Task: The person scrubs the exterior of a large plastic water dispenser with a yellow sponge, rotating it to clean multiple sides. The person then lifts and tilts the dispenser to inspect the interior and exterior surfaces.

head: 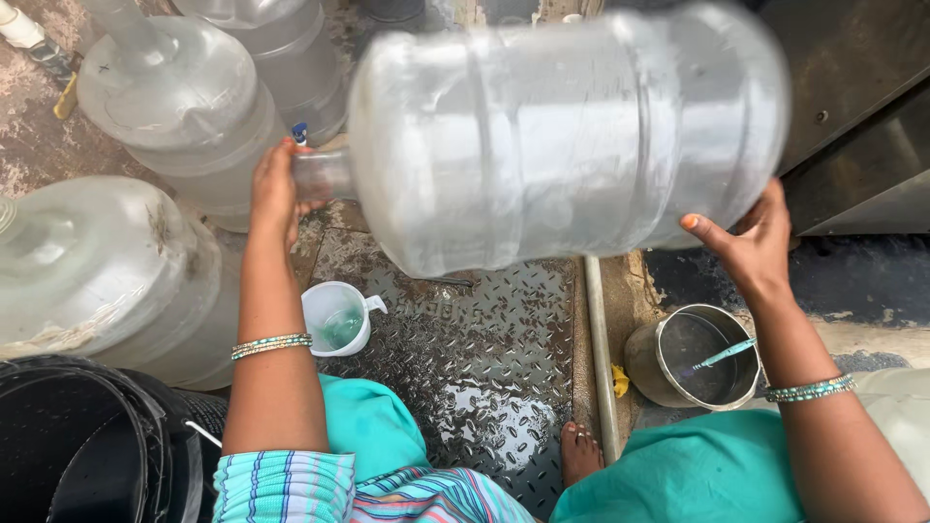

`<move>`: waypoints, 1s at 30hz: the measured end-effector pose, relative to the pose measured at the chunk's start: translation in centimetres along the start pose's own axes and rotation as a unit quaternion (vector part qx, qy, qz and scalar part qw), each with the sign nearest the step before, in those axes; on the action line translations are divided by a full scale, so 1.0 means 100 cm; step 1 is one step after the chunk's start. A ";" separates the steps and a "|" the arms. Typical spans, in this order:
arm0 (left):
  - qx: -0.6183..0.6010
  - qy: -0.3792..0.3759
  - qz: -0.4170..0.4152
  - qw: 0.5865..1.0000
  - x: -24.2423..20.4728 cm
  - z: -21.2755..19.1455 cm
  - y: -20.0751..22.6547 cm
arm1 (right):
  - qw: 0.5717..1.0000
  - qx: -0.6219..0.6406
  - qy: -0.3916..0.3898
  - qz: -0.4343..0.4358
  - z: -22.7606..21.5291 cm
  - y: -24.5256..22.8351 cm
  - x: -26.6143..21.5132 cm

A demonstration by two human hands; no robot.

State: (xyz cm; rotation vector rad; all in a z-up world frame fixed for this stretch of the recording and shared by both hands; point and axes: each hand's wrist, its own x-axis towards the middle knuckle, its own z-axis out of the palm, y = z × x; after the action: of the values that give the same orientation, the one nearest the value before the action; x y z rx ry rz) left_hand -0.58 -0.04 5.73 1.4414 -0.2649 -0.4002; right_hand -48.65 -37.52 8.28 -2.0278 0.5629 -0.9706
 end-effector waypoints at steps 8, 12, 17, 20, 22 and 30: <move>0.056 -0.055 0.075 0.994 -0.028 0.026 0.020 | 0.863 -0.005 -0.173 0.474 0.043 0.084 -0.027; -0.276 -0.115 0.225 0.927 -0.040 0.049 0.051 | 0.827 0.045 -0.234 0.509 0.060 0.084 -0.028; -0.266 -0.075 0.324 0.905 -0.064 0.124 0.062 | 0.836 -0.018 -0.271 0.477 0.089 0.058 -0.013; -0.156 -0.042 0.359 0.919 -0.088 0.190 0.043 | 0.892 0.031 -0.208 0.400 0.099 0.028 0.004; -0.027 -0.011 0.350 0.936 -0.104 0.218 0.029 | 0.946 0.044 -0.153 0.282 0.107 0.003 0.011; 0.030 -0.375 0.137 0.916 -0.106 0.256 0.026 | 0.982 0.124 -0.118 -0.075 0.141 -0.084 0.002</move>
State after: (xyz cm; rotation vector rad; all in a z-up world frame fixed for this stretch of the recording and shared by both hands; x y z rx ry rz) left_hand -20.42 -18.50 11.93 1.2309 -1.0945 -0.7070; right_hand -36.94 -26.12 9.82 -1.9427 0.1535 -0.8251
